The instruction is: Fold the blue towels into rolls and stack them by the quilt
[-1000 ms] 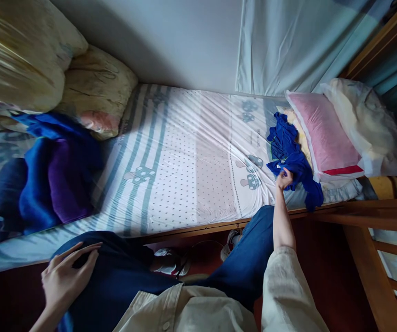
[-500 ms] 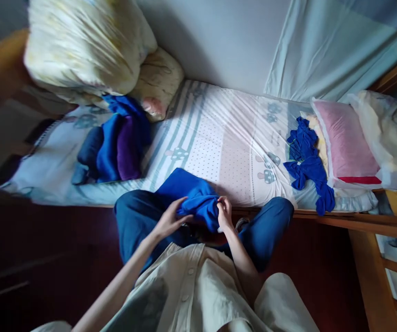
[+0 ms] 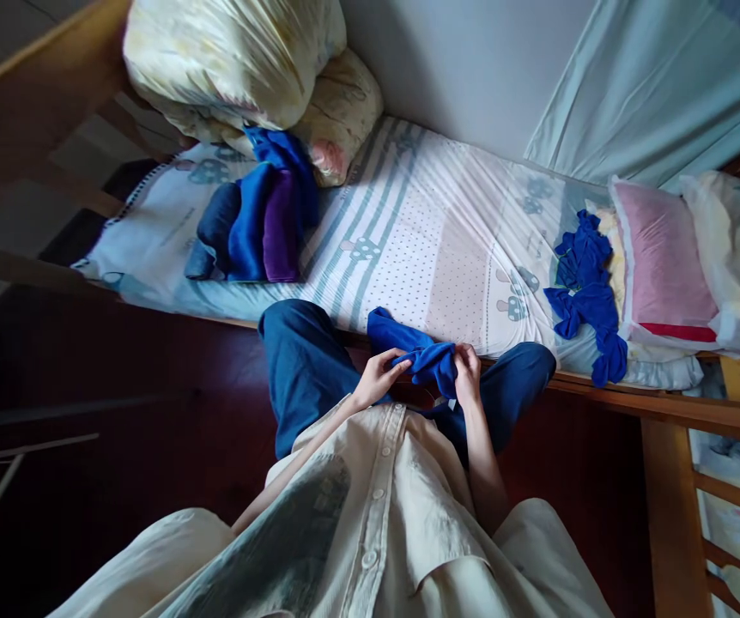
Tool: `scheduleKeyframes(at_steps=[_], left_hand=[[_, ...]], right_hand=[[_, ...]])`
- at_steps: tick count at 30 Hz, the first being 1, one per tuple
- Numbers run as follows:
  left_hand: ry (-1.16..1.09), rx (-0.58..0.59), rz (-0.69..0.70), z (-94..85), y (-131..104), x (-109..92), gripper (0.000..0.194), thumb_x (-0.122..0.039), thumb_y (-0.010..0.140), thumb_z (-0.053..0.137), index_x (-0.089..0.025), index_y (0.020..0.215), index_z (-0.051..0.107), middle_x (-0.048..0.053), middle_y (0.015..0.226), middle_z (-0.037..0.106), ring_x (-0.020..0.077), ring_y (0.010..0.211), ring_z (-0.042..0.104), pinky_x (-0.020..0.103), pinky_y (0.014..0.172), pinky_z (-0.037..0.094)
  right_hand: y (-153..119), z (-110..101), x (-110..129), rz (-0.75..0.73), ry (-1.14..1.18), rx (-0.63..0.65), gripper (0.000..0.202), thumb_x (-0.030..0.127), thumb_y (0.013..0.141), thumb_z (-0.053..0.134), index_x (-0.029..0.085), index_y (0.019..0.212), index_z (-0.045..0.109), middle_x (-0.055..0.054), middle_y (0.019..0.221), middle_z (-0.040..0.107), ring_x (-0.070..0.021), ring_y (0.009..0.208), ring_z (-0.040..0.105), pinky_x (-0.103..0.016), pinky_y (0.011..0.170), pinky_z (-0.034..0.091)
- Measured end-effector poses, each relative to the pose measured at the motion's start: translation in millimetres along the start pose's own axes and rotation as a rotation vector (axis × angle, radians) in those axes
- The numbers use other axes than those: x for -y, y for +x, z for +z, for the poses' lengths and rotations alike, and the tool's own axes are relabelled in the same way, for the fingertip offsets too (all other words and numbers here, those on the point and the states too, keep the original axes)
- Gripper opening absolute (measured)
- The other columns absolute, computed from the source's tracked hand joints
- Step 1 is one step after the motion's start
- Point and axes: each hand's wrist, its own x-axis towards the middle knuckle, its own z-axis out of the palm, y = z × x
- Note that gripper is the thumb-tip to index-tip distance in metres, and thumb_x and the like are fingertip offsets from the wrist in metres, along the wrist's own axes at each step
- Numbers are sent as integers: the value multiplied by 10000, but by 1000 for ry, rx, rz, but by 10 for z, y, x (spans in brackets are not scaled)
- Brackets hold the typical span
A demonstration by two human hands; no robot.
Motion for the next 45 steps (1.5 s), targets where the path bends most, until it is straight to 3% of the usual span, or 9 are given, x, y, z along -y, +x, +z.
scheduleKeyframes(at_steps=[8,14,17,19,22,26,34,39,45], left_hand=[[-71,-145,212,-13,-338,-399,310,-476,872,715,-167,869,749,79,934,760,192,865,691,278,765,549],[14,76,391,14,-414,-621,241,-377,955,633,-185,941,779,119,1028,781,221,975,736,337,895,579],[96,237,434,45,-431,-681,266,-319,1002,542,-196,990,778,111,1051,783,216,1018,735,331,927,575],[151,312,447,59,-442,-708,300,-285,1019,488,-208,1010,778,102,1041,783,213,1033,731,332,944,570],[240,333,474,49,-446,-731,347,-248,1033,429,-221,1081,771,99,1032,771,203,1010,722,321,917,575],[385,193,510,-70,-377,-738,353,-278,1054,424,-224,1263,703,84,974,735,169,860,704,269,804,572],[727,-55,698,-686,-189,-808,394,-132,1028,343,-189,1190,697,98,1002,711,188,890,661,323,827,565],[803,-344,859,-1040,-120,-1121,369,-140,1017,395,-215,1179,718,90,1021,725,184,900,643,345,846,548],[832,-669,1125,-1248,-84,-1708,323,-141,1019,454,-189,1034,773,67,896,749,127,768,645,273,720,526]], right_hand=[[-315,32,133,-213,-266,23,176,383,910,588,230,970,651,-54,977,704,-213,960,658,-355,941,517],[-453,37,503,-241,-84,228,124,312,848,609,240,755,570,-61,1059,739,-246,1082,662,-419,1040,482],[-514,-16,799,-127,67,429,157,376,861,632,247,950,632,-82,1224,714,-266,1160,663,-454,1057,490],[-533,-46,989,-94,-34,597,313,400,859,680,253,1133,651,-90,1252,704,-262,1134,674,-431,1015,516],[-509,-62,1194,-177,-352,720,269,370,875,701,233,1107,699,-63,1055,736,-217,932,684,-336,838,546],[-424,-80,1339,-363,-602,591,122,345,900,688,226,873,697,-18,816,668,-169,713,596,-272,634,473],[-397,-314,1642,-642,-715,278,310,346,895,720,236,660,550,15,663,560,-141,607,522,-264,627,452],[-525,-264,1586,-477,-754,532,325,384,844,768,221,640,574,27,630,584,-130,576,512,-256,590,428],[-783,-31,1233,-267,-705,823,293,376,800,793,210,614,640,32,591,617,-124,523,503,-251,508,373]])
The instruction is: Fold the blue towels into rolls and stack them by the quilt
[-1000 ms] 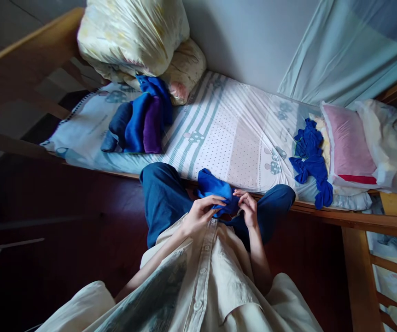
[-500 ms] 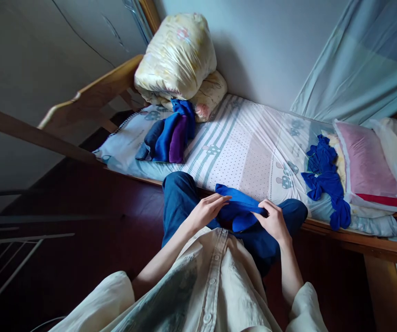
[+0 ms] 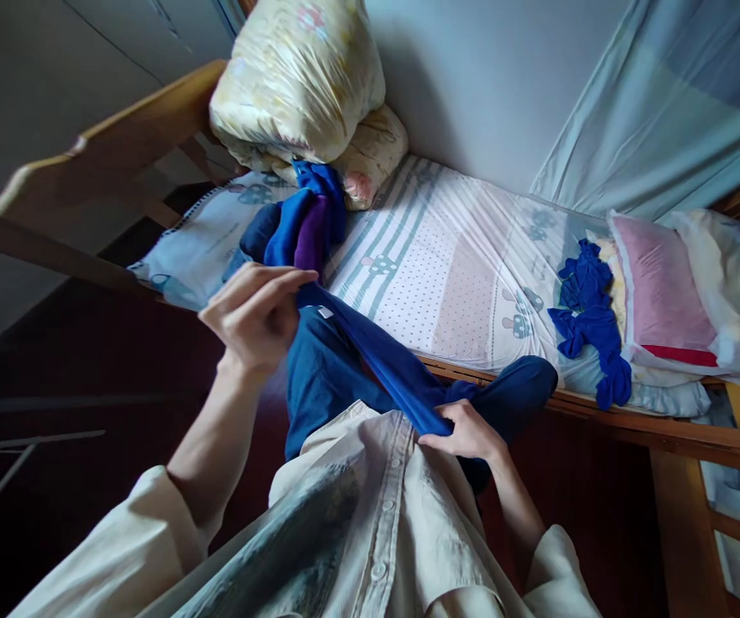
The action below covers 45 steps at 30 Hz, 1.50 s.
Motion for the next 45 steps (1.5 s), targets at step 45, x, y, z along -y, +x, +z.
scheduleKeyframes(at_steps=[45], left_hand=[[370,368,-263,-904,445,1454,460,-619,848,532,-254,813,810,-44,749,757,175,773,708,315,778,583]], right_hand=[[-844,-2511,-235,281,-495,-474,241,242,941,636,171,1052,838,-136,1032,811,-221,923,777,-284,810,593]])
